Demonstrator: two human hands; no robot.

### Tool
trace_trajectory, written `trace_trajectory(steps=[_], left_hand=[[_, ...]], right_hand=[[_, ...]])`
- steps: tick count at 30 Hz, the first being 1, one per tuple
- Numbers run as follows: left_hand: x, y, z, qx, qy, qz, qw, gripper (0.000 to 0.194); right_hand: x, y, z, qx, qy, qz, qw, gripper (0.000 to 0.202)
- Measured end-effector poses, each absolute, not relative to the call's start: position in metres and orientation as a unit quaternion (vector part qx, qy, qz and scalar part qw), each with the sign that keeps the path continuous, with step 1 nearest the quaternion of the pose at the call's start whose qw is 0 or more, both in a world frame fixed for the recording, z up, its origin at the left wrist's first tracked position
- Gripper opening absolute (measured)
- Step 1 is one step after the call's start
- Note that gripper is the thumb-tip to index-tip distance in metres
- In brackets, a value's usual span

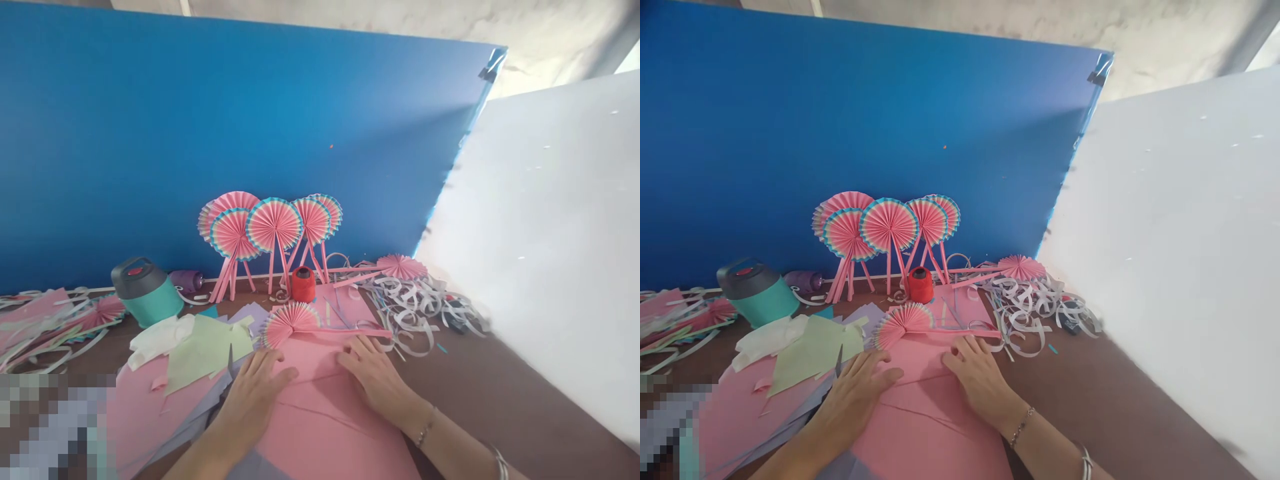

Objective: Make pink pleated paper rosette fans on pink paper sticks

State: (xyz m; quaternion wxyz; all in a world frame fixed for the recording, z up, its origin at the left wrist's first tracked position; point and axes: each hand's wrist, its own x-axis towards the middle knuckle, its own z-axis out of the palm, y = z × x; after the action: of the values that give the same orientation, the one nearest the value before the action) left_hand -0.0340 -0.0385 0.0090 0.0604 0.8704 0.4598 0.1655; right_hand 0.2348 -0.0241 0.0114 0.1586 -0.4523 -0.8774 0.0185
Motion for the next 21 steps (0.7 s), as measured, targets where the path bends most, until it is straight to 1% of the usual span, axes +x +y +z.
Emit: trace_trajectory(steps=[2,4,10,13,18,21], left_hand=[[-0.031,-0.039,0.011,0.891,0.429,0.146,0.028,0.073],[-0.029,-0.039,0.013,0.904,0.409,0.126,0.010,0.078],[-0.031,-0.039,0.011,0.896,0.432,0.103,0.010,0.055],[-0.031,-0.040,0.013,0.896,0.438,0.079,0.004,0.042],[-0.026,-0.044,0.018,0.901,0.433,0.035,-0.007,0.035],[-0.025,-0.047,0.019,0.897,0.439,0.048,0.002,0.026]], right_hand=[[0.234,-0.025,0.010,-0.427,-0.894,-0.027,0.134,0.022],[0.233,-0.025,0.006,-0.399,-0.906,-0.051,0.130,0.021],[0.237,-0.023,0.000,-0.376,-0.916,-0.025,0.139,0.022],[0.239,-0.021,0.003,-0.382,-0.916,-0.025,0.123,0.017],[0.238,-0.020,0.004,-0.384,-0.913,-0.097,0.097,0.018],[0.236,-0.021,0.002,-0.385,-0.908,-0.132,0.098,0.019]])
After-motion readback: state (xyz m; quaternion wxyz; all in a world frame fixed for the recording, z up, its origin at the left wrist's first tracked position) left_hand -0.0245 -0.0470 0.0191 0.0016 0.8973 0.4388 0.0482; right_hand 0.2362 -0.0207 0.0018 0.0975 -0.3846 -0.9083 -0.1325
